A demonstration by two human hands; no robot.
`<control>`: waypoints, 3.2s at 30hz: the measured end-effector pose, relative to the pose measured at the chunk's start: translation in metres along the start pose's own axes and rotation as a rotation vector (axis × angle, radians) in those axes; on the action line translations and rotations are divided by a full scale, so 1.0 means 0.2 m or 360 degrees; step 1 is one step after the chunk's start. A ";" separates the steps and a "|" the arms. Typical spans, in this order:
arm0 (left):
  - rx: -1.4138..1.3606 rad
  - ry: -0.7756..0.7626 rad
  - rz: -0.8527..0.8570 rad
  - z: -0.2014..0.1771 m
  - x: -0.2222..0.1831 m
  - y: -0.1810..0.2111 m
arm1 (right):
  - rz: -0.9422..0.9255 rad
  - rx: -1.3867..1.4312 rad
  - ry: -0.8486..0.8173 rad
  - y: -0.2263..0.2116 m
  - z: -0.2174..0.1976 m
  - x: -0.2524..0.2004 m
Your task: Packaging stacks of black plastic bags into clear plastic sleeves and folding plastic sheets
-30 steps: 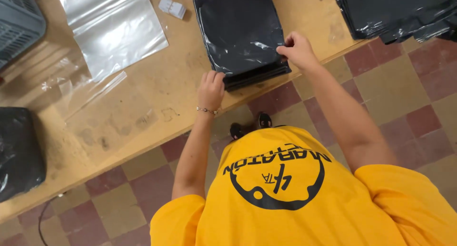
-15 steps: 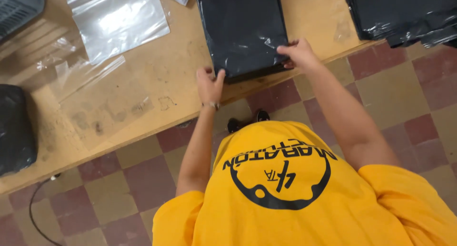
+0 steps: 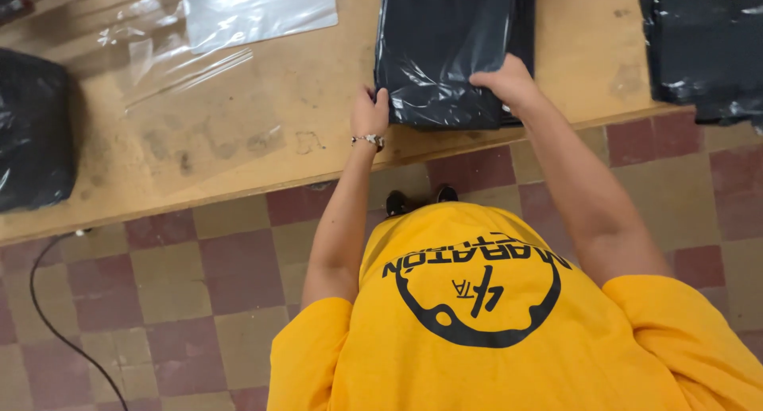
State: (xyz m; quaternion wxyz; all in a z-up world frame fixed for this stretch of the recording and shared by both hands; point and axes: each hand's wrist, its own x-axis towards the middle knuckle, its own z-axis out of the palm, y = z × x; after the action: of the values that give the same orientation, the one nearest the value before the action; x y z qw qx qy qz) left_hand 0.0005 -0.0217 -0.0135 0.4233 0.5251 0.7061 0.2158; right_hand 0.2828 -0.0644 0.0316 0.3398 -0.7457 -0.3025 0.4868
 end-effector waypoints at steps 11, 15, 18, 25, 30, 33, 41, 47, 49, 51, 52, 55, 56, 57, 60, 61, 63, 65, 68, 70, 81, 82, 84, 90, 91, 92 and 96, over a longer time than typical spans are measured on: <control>0.1006 0.0962 0.0754 -0.49 -0.31 -0.72 | -0.0870 -0.0878 -0.0150 0.02 0.67 -0.33; 0.1172 0.0903 0.0795 -0.59 -0.14 -0.71 | -0.0911 -0.1249 0.0069 0.01 0.74 -0.26; 0.0817 0.0672 0.0750 -0.57 0.07 -0.69 | -0.1020 -0.1432 0.0280 0.01 0.76 -0.20; 0.0693 0.0454 0.0561 -0.51 0.25 -0.55 | -0.1095 -0.1358 0.0345 0.02 0.75 -0.03; 0.0745 0.0696 0.0644 -0.45 0.31 -0.59 | -0.1377 -0.1408 0.0628 -0.03 0.80 -0.11; 0.0908 0.0823 0.0643 -0.45 0.34 -0.57 | -0.2022 -0.1331 0.0638 -0.03 0.94 -0.26; 0.0903 0.0959 0.1460 -0.47 0.02 -0.41 | -0.2064 -0.1622 0.0002 0.06 1.15 -0.31; 0.1150 0.0134 0.0923 -0.48 -0.11 -0.47 | -0.2087 -0.1588 -0.0058 0.00 1.12 -0.35; 0.1160 0.0095 0.0900 -0.47 -0.12 -0.48 | -0.2108 -0.1572 -0.0116 0.06 1.08 -0.33; 0.1190 0.0033 0.0878 -0.46 -0.13 -0.46 | -0.2104 -0.1537 -0.0173 0.12 0.96 -0.34; 0.1260 0.0094 0.0863 -0.45 -0.13 -0.45 | -0.2116 -0.1315 -0.0052 0.14 0.87 -0.36; 0.1249 0.0194 0.1006 -0.35 -0.21 -0.27 | -0.1813 -0.1156 0.0481 0.20 0.42 -0.37; 0.1170 0.0258 0.1132 -0.31 -0.25 -0.19 | -0.1515 -0.1186 0.0851 0.21 0.25 -0.36; 0.1174 0.0254 0.1145 -0.22 -0.26 -0.12 | -0.1509 -0.1181 0.0864 0.33 0.11 -0.26; 0.1241 0.0223 0.1781 0.07 -0.27 -0.04 | -0.0778 -0.1324 0.1151 0.56 -0.17 -0.10; 0.1215 0.0234 0.1841 0.18 -0.22 -0.06 | -0.0526 -0.1243 0.0896 0.52 -0.18 -0.10; 0.1187 0.0244 0.1916 0.32 -0.14 -0.06 | -0.0278 -0.1143 0.0652 0.52 -0.22 -0.05; 0.1252 0.0245 0.1958 0.37 -0.10 -0.07 | -0.0136 -0.1057 0.0546 0.60 -0.25 0.05; 0.1205 0.0210 0.2015 0.44 -0.02 -0.06 | -0.0300 -0.0997 0.0538 0.65 -0.32 0.16; 0.1176 0.0151 0.1985 0.50 -0.03 -0.03 | -0.0285 -0.0999 0.0574 0.60 -0.38 0.14; 0.0654 -0.0366 0.1279 0.24 -0.14 0.01 | -0.0044 -0.0831 0.0344 0.51 -0.50 0.07; 0.0705 -0.0401 0.1056 0.25 -0.13 -0.02 | -0.0016 -0.0835 0.0340 0.50 -0.49 0.05; 0.0745 -0.0416 0.0839 0.26 -0.11 -0.01 | -0.0006 -0.0842 0.0341 0.44 -0.49 0.03; 0.0276 -0.0402 0.0173 0.27 -0.08 0.03 | 0.0005 -0.0814 0.0335 0.48 -0.51 0.09; 0.0060 -0.0438 0.0022 0.27 -0.08 0.04 | -0.0005 -0.0766 0.0357 0.50 -0.52 0.12; -0.0157 -0.0472 -0.0129 0.26 -0.08 0.06 | -0.0015 -0.0718 0.0379 0.52 -0.54 0.14; -0.0539 -0.0541 -0.0313 0.23 -0.09 0.11 | -0.0010 -0.0469 0.0320 0.36 -0.53 0.08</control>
State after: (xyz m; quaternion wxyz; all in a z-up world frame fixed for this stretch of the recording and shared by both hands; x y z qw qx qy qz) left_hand 0.0524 -0.0378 -0.0155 0.6366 0.4043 0.6264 0.1974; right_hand 0.3959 -0.1163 -0.0032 0.2570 -0.8314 -0.3374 0.3591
